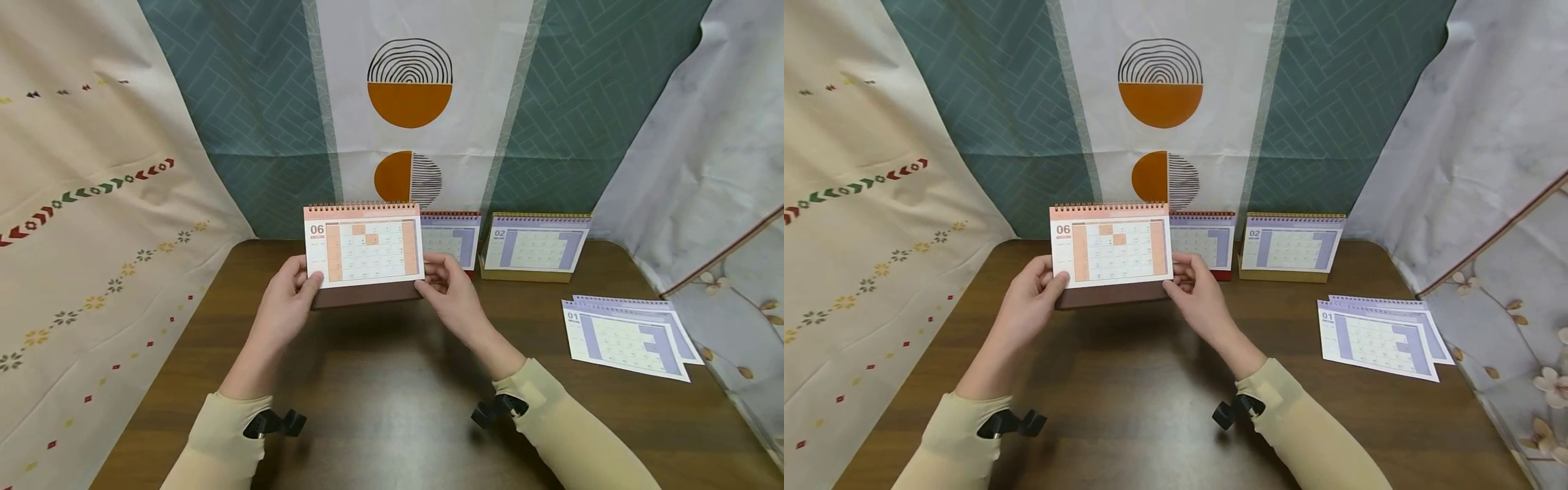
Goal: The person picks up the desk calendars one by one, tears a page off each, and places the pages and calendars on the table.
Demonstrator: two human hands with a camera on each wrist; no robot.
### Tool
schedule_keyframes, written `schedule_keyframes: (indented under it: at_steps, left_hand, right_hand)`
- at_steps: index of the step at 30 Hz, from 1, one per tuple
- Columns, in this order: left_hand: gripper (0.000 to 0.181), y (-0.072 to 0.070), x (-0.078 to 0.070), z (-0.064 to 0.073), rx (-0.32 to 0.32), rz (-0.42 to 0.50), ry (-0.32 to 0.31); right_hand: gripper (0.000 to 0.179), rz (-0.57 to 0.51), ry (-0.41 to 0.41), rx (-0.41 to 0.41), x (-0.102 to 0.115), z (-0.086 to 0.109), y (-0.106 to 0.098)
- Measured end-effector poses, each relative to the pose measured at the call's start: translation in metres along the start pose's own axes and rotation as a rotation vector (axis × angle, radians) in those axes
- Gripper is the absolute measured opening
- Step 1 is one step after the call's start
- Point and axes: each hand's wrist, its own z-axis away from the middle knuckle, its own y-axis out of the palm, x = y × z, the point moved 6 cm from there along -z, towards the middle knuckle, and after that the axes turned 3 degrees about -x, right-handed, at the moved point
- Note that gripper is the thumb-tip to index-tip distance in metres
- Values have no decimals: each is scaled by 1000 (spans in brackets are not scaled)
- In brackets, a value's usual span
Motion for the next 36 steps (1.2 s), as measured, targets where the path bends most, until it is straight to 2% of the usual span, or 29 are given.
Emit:
schedule_keyframes:
  at_steps: [5,10,25,31,36]
  left_hand:
    - [30,18,-9,-3,38,44,34]
    - [29,35,-15,-7,66,76,42]
    - [27,77,-18,-11,117,133,41]
    - [35,90,-20,-11,139,129,30]
    - [48,97,-23,-10,207,155,40]
  right_hand:
    - [51,26,-3,-47,0,7,-19]
    - [52,43,6,-71,-4,12,-37]
    - [52,75,26,-127,-11,28,-75]
    - [53,71,37,-163,-13,30,-85]
    - [54,41,55,-179,-14,32,-90]
